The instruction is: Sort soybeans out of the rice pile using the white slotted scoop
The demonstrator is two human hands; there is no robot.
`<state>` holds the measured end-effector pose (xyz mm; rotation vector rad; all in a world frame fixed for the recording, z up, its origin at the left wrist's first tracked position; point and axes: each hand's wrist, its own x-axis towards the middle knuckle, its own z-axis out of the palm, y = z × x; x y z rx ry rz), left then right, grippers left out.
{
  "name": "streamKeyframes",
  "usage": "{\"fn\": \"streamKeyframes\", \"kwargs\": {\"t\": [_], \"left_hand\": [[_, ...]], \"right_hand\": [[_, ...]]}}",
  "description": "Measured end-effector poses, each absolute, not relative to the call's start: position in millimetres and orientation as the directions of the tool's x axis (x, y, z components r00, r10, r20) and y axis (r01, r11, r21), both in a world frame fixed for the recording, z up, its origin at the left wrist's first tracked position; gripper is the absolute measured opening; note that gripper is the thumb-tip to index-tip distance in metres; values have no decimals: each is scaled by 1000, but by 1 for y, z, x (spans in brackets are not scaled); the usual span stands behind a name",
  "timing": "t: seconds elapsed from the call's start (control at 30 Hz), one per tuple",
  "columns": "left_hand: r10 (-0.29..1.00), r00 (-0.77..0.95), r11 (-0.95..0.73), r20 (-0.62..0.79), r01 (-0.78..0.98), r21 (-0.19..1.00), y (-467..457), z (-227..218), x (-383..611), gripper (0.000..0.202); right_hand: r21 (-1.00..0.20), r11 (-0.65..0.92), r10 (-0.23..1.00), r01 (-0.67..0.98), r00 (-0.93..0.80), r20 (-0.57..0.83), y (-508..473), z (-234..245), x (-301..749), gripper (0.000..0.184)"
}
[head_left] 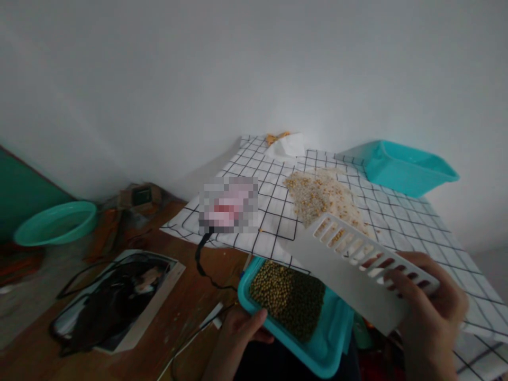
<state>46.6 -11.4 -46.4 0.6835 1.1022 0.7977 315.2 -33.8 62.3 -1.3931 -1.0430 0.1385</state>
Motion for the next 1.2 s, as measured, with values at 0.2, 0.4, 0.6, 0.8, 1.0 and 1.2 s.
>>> {"fn": "streamKeyframes", "kwargs": {"t": [0.2, 0.4, 0.6, 0.8, 1.0, 1.2], "left_hand": [[837, 185, 547, -515, -273, 792, -12, -45, 41, 52], [858, 173, 513, -483, -283, 810, -13, -42, 35, 49], [875, 142, 484, -463, -256, 837, -13, -42, 27, 49], [877, 34, 466, -480, -307, 830, -7, -30, 13, 37], [876, 29, 475, -481, -230, 850, -4, -36, 9, 35], [876, 40, 481, -481, -161, 862, -7, -38, 6, 34]], "right_hand": [[-881, 177, 689, 439, 584, 430, -28, 71, 282, 8], [-853, 180, 744, 489, 500, 444, -10, 67, 278, 15], [-874, 181, 891, 452, 301, 340, 9, 72, 267, 19], [-924, 187, 893, 332, 333, 301, 2, 69, 279, 19], [-942, 201, 824, 270, 473, 312, -6, 58, 293, 21], [-940, 190, 809, 282, 498, 313, -4, 64, 278, 21]]}}
